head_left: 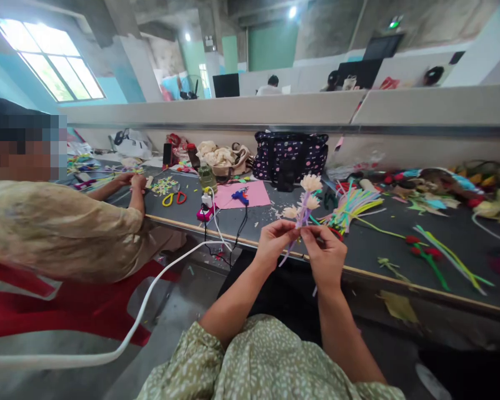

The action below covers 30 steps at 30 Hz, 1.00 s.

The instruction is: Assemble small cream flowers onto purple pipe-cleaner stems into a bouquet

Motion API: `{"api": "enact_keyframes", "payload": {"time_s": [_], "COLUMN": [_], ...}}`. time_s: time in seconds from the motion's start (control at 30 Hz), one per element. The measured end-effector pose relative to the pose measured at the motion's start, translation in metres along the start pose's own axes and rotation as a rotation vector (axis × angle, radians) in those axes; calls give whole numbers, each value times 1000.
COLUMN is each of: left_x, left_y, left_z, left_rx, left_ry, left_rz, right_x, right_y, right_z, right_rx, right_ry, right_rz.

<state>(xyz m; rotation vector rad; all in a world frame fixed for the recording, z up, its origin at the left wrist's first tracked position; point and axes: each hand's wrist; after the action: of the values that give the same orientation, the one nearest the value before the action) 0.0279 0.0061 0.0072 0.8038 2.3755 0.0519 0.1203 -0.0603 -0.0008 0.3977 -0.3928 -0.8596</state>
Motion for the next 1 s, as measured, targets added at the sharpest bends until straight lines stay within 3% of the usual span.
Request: {"api": "enact_keyframes", "payload": {"time_s": [0.13, 0.4, 0.53, 0.77, 1.0], "left_x": [-5, -2, 1, 3, 5], "left_y": [-1, 0, 0, 2, 2], "left_z": [-1, 0, 0, 2, 2], "left_rx": [-28, -67, -52, -2, 83], "left_ry": [-44, 0, 24, 32, -86], "left_rz": [-47, -32, -40, -65, -35], "right_x": [3, 10, 10, 13, 17], "right_y": [5, 15, 17, 24, 30], "right_z": [0, 9, 9, 10, 10], "right_rx": [26, 116, 154, 338, 323], "right_ry": [-6, -99, -107, -329, -274], "right_rz": [30, 103, 110, 101, 204]}}
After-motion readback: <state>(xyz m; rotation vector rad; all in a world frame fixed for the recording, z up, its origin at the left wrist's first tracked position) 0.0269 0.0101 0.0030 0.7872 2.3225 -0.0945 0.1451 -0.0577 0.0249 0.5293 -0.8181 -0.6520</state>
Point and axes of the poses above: each hand's wrist, its own y-axis towards the middle knuckle, its own x-axis out of the back of the hand, z = x × y, and after that the axes turned 5 degrees about -y, right-handed
